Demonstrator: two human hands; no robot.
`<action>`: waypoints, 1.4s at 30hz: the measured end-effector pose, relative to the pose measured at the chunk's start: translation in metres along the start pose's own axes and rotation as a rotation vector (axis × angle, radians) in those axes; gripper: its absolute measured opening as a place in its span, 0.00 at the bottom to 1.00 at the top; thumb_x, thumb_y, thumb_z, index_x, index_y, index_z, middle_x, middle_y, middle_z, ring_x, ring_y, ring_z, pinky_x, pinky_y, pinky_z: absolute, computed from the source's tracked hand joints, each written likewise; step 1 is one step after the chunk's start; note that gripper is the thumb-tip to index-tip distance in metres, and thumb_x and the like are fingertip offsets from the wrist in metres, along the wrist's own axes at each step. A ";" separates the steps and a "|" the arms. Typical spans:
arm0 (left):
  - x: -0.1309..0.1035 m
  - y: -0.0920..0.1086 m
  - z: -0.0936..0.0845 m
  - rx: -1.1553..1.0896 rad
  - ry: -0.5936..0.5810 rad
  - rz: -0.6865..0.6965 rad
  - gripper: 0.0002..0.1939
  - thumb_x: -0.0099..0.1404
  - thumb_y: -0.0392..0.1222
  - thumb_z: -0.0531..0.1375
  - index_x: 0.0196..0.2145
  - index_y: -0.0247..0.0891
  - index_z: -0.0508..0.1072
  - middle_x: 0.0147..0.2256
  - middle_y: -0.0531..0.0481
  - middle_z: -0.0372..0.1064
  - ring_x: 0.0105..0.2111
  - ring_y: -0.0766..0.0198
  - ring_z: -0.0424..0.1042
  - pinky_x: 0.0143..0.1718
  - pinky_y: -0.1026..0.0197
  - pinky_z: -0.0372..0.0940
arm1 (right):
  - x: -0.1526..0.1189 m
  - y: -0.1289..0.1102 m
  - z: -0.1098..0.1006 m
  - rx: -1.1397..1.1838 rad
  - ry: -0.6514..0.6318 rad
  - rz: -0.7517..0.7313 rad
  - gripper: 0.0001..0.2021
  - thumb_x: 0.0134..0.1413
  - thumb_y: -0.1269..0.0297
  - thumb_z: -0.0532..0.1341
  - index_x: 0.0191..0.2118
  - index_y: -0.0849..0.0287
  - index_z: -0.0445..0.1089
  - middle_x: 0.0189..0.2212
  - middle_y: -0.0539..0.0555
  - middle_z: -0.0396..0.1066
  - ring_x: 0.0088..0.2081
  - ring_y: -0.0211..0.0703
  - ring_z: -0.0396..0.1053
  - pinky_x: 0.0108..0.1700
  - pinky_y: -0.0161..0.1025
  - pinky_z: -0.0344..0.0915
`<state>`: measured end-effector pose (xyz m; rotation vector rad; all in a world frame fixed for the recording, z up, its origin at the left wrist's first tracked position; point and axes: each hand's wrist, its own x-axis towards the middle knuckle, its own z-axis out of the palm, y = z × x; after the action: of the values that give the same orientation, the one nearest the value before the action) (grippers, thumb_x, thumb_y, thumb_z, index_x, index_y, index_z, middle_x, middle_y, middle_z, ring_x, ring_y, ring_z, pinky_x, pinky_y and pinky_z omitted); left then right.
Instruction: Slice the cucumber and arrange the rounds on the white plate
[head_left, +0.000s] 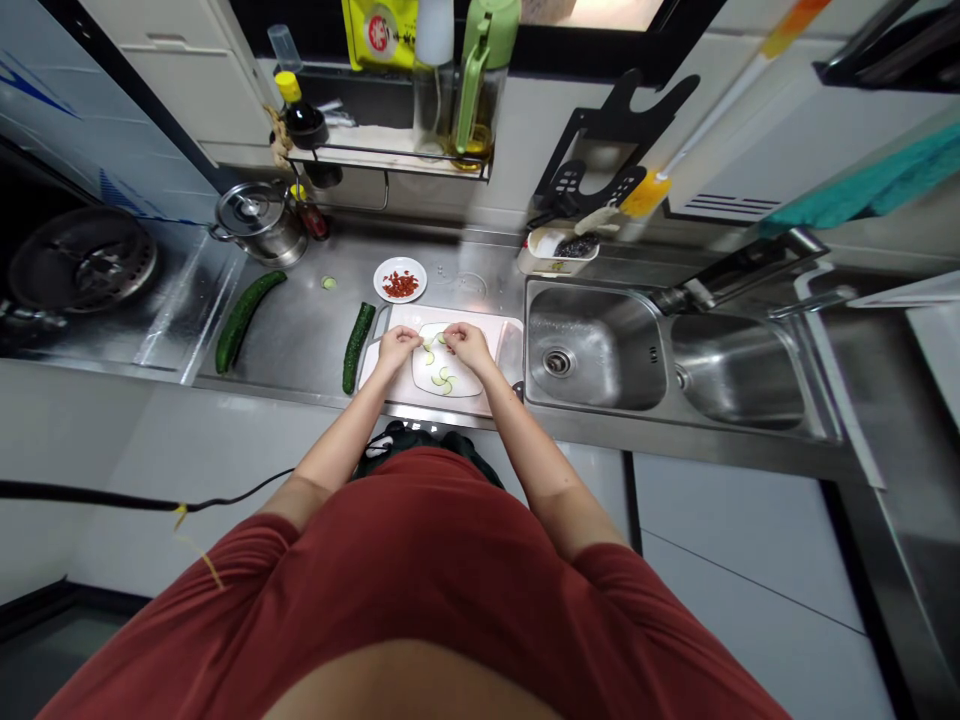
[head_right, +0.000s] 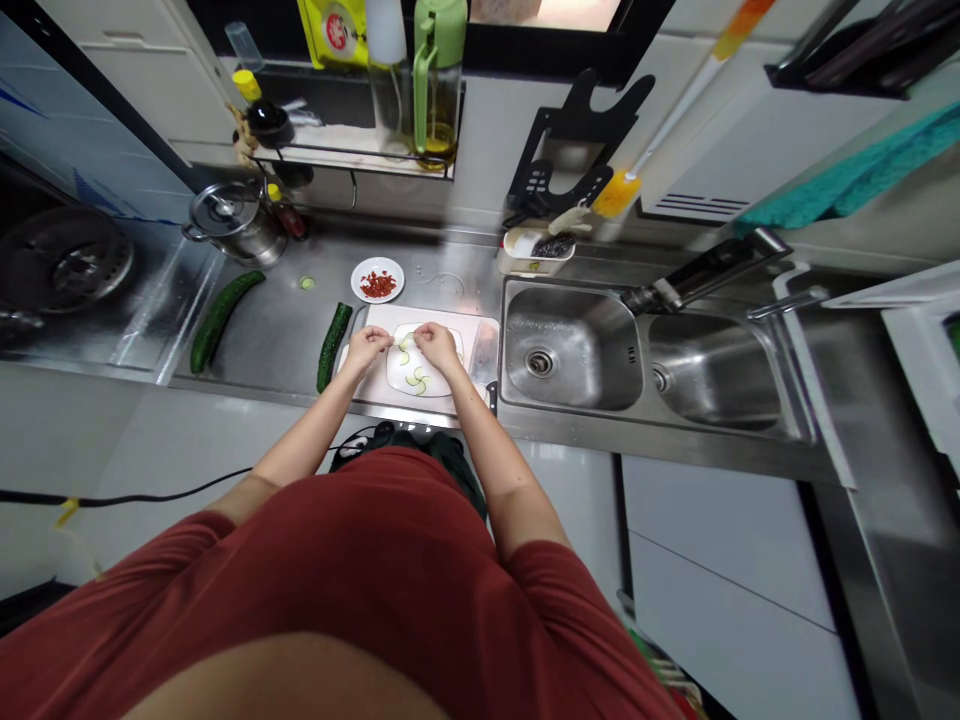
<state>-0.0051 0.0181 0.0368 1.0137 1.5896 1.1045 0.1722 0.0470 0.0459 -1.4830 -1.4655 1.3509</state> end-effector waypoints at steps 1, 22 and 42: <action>0.003 -0.006 0.000 0.046 0.004 -0.005 0.09 0.46 0.40 0.65 0.27 0.37 0.70 0.25 0.54 0.68 0.25 0.69 0.66 0.31 0.66 0.61 | 0.002 0.004 0.002 -0.064 0.009 0.001 0.06 0.47 0.65 0.60 0.32 0.60 0.70 0.25 0.47 0.70 0.27 0.35 0.66 0.32 0.33 0.65; 0.010 -0.025 0.002 0.657 0.019 -0.063 0.07 0.51 0.40 0.63 0.30 0.40 0.75 0.31 0.51 0.74 0.31 0.63 0.70 0.34 0.63 0.60 | 0.014 0.039 0.032 -0.559 -0.013 0.018 0.10 0.56 0.70 0.55 0.38 0.61 0.74 0.37 0.54 0.75 0.38 0.39 0.68 0.41 0.31 0.59; 0.000 -0.016 -0.001 0.749 0.033 -0.079 0.09 0.54 0.42 0.62 0.35 0.43 0.73 0.33 0.51 0.74 0.34 0.61 0.71 0.35 0.62 0.59 | 0.004 0.029 0.034 -0.758 -0.026 -0.001 0.11 0.59 0.69 0.55 0.44 0.60 0.71 0.40 0.59 0.74 0.43 0.48 0.69 0.42 0.37 0.60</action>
<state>-0.0073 0.0136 0.0220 1.3894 2.1082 0.4550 0.1485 0.0393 0.0088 -1.9016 -2.1294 0.8314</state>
